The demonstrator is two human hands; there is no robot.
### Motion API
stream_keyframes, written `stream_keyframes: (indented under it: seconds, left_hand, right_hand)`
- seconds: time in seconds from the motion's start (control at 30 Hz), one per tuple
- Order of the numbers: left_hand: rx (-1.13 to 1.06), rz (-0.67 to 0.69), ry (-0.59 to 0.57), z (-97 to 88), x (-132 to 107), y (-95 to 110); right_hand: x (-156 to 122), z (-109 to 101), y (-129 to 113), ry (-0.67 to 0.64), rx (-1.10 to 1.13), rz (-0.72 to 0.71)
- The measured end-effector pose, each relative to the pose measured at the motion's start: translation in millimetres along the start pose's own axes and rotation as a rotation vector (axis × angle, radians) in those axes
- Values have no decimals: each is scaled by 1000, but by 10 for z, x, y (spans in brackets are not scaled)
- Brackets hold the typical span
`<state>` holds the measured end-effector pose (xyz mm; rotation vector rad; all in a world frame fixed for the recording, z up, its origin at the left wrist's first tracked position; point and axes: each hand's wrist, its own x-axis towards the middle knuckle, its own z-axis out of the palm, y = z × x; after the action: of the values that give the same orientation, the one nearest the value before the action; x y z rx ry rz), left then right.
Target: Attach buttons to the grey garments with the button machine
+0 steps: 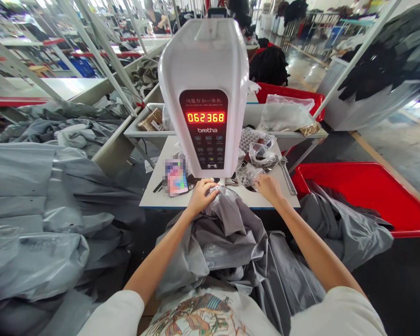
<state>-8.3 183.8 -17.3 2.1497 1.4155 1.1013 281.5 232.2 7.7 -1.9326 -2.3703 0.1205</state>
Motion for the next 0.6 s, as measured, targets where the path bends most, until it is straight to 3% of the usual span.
stream_keyframes:
  seconds: [0.6]
  left_hand:
    - [-2, 3, 2, 12, 1, -12]
  right_hand:
    - [8, -4, 60, 94, 312, 55]
